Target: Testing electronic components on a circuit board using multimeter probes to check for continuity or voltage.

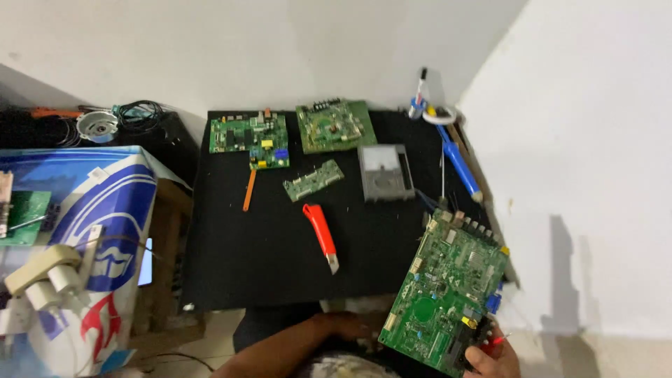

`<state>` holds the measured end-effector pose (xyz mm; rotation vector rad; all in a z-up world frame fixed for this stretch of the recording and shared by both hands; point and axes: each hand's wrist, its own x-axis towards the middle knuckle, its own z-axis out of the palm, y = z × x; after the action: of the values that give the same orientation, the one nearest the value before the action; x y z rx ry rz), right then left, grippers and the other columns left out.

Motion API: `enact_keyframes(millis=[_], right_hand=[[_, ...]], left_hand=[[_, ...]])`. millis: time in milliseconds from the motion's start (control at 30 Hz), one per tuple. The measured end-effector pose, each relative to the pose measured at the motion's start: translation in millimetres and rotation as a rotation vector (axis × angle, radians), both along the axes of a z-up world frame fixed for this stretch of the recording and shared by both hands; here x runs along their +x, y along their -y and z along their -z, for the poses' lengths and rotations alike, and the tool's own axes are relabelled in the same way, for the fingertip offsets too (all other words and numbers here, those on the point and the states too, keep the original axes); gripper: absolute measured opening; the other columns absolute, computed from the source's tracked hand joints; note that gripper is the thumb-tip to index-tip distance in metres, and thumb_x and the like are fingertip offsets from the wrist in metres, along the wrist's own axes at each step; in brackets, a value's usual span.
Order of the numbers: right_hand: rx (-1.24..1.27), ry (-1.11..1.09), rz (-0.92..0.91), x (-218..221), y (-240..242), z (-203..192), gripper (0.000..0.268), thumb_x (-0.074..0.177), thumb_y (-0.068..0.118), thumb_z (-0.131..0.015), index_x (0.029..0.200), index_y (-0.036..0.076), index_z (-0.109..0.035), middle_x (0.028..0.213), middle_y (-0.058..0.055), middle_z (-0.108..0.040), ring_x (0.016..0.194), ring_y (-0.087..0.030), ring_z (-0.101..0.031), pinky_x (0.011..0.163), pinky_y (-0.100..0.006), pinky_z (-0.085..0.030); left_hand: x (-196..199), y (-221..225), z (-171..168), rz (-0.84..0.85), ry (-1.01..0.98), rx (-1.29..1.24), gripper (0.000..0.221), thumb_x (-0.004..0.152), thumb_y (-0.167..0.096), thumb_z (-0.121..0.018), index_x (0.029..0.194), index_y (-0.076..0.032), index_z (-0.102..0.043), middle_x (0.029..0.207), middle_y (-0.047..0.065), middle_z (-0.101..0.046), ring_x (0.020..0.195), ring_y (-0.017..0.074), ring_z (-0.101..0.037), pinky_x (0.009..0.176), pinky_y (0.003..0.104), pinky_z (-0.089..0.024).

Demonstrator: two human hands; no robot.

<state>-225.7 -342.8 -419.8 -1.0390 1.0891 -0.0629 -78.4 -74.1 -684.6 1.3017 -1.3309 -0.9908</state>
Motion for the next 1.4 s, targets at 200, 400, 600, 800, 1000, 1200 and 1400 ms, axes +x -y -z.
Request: enact_keyframes(millis=[200,400,600,800,1000,1200,1400], right_hand=[[0.024,-0.021,-0.028,-54.5,-15.0,12.5,0.081,0.091,-0.021,-0.051,0.163,0.014,-0.04,0.146,-0.019,-0.052,0.126,-0.037,-0.049,0.108,-0.051,-0.034],[-0.29,0.005,-0.154,-71.1,-47.3,26.6,0.071,0.075,-0.007,-0.079,0.143,-0.002,-0.062,0.111,-0.02,-0.069,0.099,-0.03,-0.062,0.088,-0.046,-0.049],[-0.271,0.139,-0.095,-58.0,-94.1,3.9,0.066,0.081,-0.011,-0.073,0.144,-0.004,-0.057,0.112,-0.025,-0.071,0.097,-0.029,-0.064,0.088,-0.044,-0.052],[-0.314,0.103,-0.183,-59.1,-85.8,-18.1,0.051,0.099,0.016,-0.056,0.148,0.001,-0.053,0.12,-0.03,-0.073,0.085,-0.022,-0.053,0.046,-0.033,-0.029],[-0.331,-0.089,0.031,-50.7,-131.6,-98.1,0.039,0.1,0.005,-0.063,0.138,0.0,-0.062,0.117,-0.026,-0.076,0.083,-0.021,-0.053,0.057,-0.033,-0.035],[-0.198,0.015,-0.094,-67.0,-80.3,-38.6,0.051,0.101,0.007,-0.055,0.152,0.005,-0.054,0.131,-0.026,-0.073,0.083,-0.023,-0.05,0.056,-0.033,-0.032],[0.007,0.01,-0.182,-54.8,-23.6,28.2,0.066,0.096,0.015,-0.052,0.161,0.004,-0.043,0.14,-0.036,-0.067,0.11,-0.043,-0.056,0.099,-0.049,-0.041]], left_hand=[[-31.0,-37.1,-203.8,-0.376,-0.634,0.495,0.094,0.092,-0.078,-0.038,0.159,-0.012,-0.047,0.16,0.025,-0.05,0.141,0.0406,-0.056,0.115,0.053,-0.05],[-57.9,-28.9,-257.2,-0.318,-1.111,-0.205,0.073,0.103,-0.044,-0.061,0.163,-0.006,-0.042,0.155,0.017,-0.058,0.137,0.0277,-0.061,0.117,0.045,-0.051],[-58.9,-27.3,-257.3,-0.713,-1.048,-0.077,0.035,0.1,-0.013,-0.069,0.134,-0.01,-0.069,0.123,0.009,-0.077,0.107,0.0233,-0.073,0.097,0.04,-0.059],[-33.6,-36.8,-264.0,-0.942,-1.041,-0.107,0.042,0.098,-0.018,-0.066,0.14,-0.012,-0.062,0.132,0.01,-0.072,0.121,0.0266,-0.066,0.105,0.043,-0.05],[3.4,-58.9,-267.9,-1.229,-1.103,-0.165,0.06,0.098,-0.019,-0.065,0.156,-0.016,-0.055,0.145,0.008,-0.068,0.129,0.0258,-0.064,0.104,0.041,-0.051],[38.1,-83.1,-296.3,-1.43,-1.009,0.073,0.099,0.095,-0.041,-0.063,0.172,-0.023,-0.004,0.182,-0.004,-0.002,0.166,0.0236,-0.011,0.131,0.048,-0.02],[83.2,-69.8,-317.4,-1.359,-1.093,0.077,0.097,0.093,-0.037,-0.067,0.173,-0.023,-0.013,0.181,-0.002,-0.015,0.166,0.0232,-0.015,0.132,0.047,-0.016]])
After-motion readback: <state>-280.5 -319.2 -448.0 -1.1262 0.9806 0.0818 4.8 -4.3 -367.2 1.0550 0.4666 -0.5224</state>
